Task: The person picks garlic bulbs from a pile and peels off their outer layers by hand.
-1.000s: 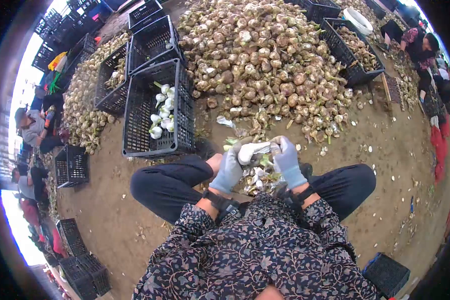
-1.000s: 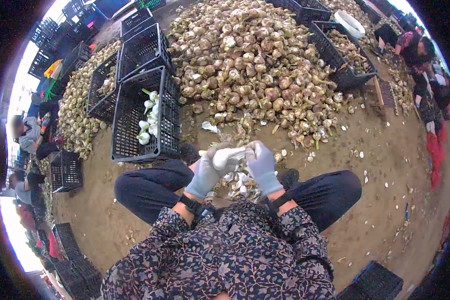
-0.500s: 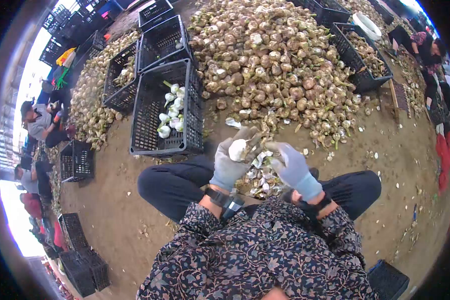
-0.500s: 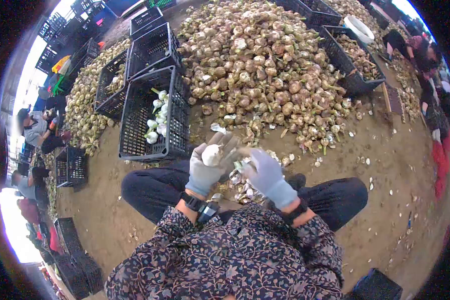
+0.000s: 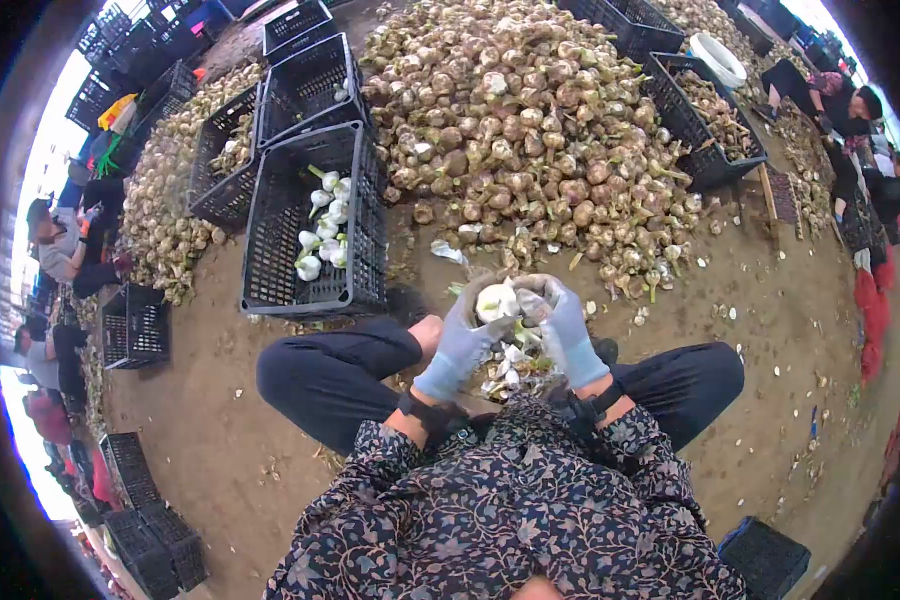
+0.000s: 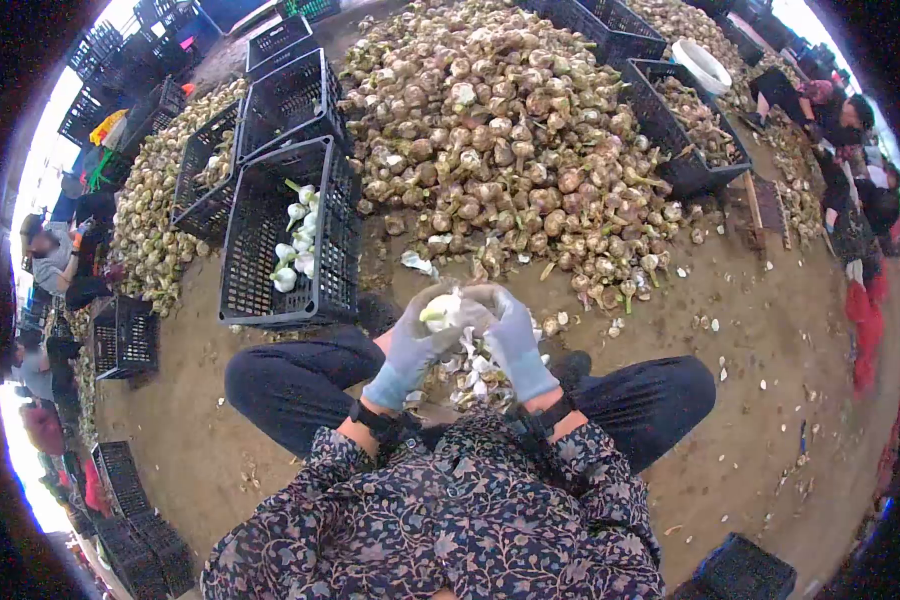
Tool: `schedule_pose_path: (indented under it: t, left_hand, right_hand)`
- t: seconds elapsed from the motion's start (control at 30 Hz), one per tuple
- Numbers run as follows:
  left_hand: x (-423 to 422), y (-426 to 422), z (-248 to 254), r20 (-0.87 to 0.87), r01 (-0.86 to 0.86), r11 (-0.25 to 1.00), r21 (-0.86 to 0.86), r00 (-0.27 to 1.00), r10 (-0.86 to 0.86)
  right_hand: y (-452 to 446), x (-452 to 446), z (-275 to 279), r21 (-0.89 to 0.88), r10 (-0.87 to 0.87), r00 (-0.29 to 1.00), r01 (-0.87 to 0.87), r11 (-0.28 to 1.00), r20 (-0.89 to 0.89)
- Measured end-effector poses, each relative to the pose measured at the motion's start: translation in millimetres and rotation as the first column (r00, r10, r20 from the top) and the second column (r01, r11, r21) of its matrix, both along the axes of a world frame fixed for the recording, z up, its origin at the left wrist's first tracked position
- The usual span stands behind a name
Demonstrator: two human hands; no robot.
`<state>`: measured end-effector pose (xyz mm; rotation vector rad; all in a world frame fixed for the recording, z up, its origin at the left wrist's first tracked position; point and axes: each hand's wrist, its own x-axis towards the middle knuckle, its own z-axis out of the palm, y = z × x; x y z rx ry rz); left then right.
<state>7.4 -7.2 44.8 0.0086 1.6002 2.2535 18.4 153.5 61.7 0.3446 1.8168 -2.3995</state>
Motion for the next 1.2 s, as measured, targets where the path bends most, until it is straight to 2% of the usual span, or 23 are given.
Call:
schedule_pose_path:
  t: [0.03, 0.07, 0.13, 0.2, 0.27, 0.33, 0.4, 0.43, 0.47, 0.53, 0.6, 0.63, 0.67, 0.7, 0.73, 0.8, 0.87, 0.93, 0.97, 1.0, 1.1, 1.13, 1.2]
  left_hand:
    - [-3.5, -3.1, -3.6, -0.002, 0.044, 0.999, -0.032, 0.999, -0.045]
    - [-6.0, -4.8, -8.4, -0.001, 0.088, 0.994, -0.065, 0.996, -0.089]
    - [-5.0, -0.5, -10.4, -0.073, 0.074, 0.994, -0.074, 0.994, -0.080]
    - [-3.0, 1.3, 4.9, -0.175, 0.125, 0.965, -0.232, 0.970, -0.167]
    - [-0.7, 0.2, 6.3, -0.192, 0.125, 0.972, -0.198, 0.968, -0.164]
    - [3.2, -3.8, 12.4, 0.034, 0.210, 0.976, -0.057, 0.977, -0.209]
    - [4.6, -3.8, 22.2, 0.077, 0.244, 0.970, -0.021, 0.967, -0.242]
    - [4.5, -3.8, 27.2, 0.117, 0.276, 0.961, 0.015, 0.954, -0.276]
    - [4.0, -6.1, 29.6, 0.117, 0.276, 0.961, 0.016, 0.954, -0.276]
    - [1.5, -11.2, 32.6, 0.272, 0.239, 0.944, 0.228, 0.915, -0.298]
    - [0.8, -6.3, 27.4, 0.257, 0.189, 0.968, 0.164, 0.939, -0.227]
    - [0.7, -2.9, 23.0, 0.238, 0.137, 0.986, 0.099, 0.959, -0.157]
    - [-0.2, 1.2, 16.4, 0.239, 0.141, 0.985, 0.099, 0.958, -0.161]
    - [-1.3, 5.5, 8.6, 0.108, 0.145, 0.988, -0.054, 0.984, -0.139]
    - [-1.5, 9.7, 7.1, -0.029, 0.127, 0.971, -0.201, 0.990, -0.135]
    - [3.5, 13.8, 6.0, -0.040, 0.112, 0.975, -0.194, 0.992, -0.122]
    - [6.9, 13.3, -5.9, -0.146, 0.080, 0.976, -0.203, 0.983, -0.111]
    - [10.0, 10.7, -7.8, -0.221, 0.054, 0.968, -0.245, 0.969, -0.110]
    - [9.9, 10.7, 7.7, -0.121, 0.086, 0.973, -0.215, 0.986, -0.114]
    - [9.1, 10.2, 16.3, -0.021, 0.113, 0.977, -0.181, 0.993, -0.118]
    - [4.2, 9.0, 2.0, -0.111, 0.087, 0.955, -0.283, 0.986, -0.122]
    - [3.3, 9.8, 7.6, -0.152, 0.073, 0.936, -0.344, 0.979, -0.132]
    - [4.9, 9.6, 20.4, -0.179, 0.068, 0.908, -0.413, 0.972, -0.154]
  right_hand:
    - [1.0, 0.8, 4.7, 0.194, 0.059, 0.988, -0.031, 0.981, -0.142]
    - [1.9, 1.6, 9.3, 0.195, 0.058, 0.988, -0.030, 0.980, -0.141]
    - [1.9, 4.9, 14.5, 0.651, 0.266, 0.903, 0.018, 0.759, -0.336]
    - [2.2, 3.7, -0.8, 0.607, 0.217, 0.914, 0.038, 0.793, -0.341]
    - [6.4, 0.4, -3.9, 0.142, 0.195, 0.979, -0.184, 0.973, -0.065]
    - [17.8, -2.0, -2.8, 0.126, 0.257, 0.964, -0.247, 0.961, -0.069]
    - [30.9, -0.9, 6.9, -0.035, 0.388, 0.920, -0.386, 0.922, 0.062]
    - [34.4, 0.8, 8.1, -0.156, 0.414, 0.910, -0.404, 0.901, 0.035]
    - [38.2, 3.1, 10.7, -0.155, 0.415, 0.909, -0.405, 0.901, 0.036]
    - [45.6, 7.4, 20.6, -0.404, 0.307, 0.946, -0.241, 0.882, 0.105]
    - [45.1, 10.6, 31.6, -0.382, 0.331, 0.939, -0.272, 0.883, 0.097]
    - [38.8, 13.3, 34.1, -0.071, 0.299, 0.954, -0.296, 0.953, 0.034]
    - [32.0, 16.7, 34.8, 0.247, 0.282, 0.959, -0.265, 0.932, -0.036]
    - [22.3, 19.1, 22.5, 0.393, 0.194, 0.972, -0.129, 0.911, -0.129]
    - [16.7, 21.0, 20.8, 0.395, 0.185, 0.974, -0.122, 0.911, -0.127]
    - [11.9, 22.9, 19.6, 0.742, 0.149, 0.950, 0.112, 0.661, -0.276]
    - [12.3, 21.7, 5.3, 0.769, 0.158, 0.919, 0.199, 0.607, -0.362]
    - [13.3, 19.6, -2.7, 0.601, 0.013, 0.981, 0.109, 0.792, -0.195]
    - [13.2, 18.4, 0.6, 0.408, -0.033, 0.998, 0.053, 0.911, -0.054]
    - [14.3, 19.1, 3.8, 0.407, -0.030, 0.998, 0.050, 0.912, -0.054]
    - [18.6, 20.8, 17.4, 0.198, 0.018, 1.000, -0.014, 0.980, -0.018]
    - [19.1, 20.6, 16.8, 0.197, 0.019, 1.000, -0.015, 0.980, -0.017]
    - [21.0, 21.3, 15.3, 0.733, 0.214, 0.942, 0.046, 0.678, -0.257]
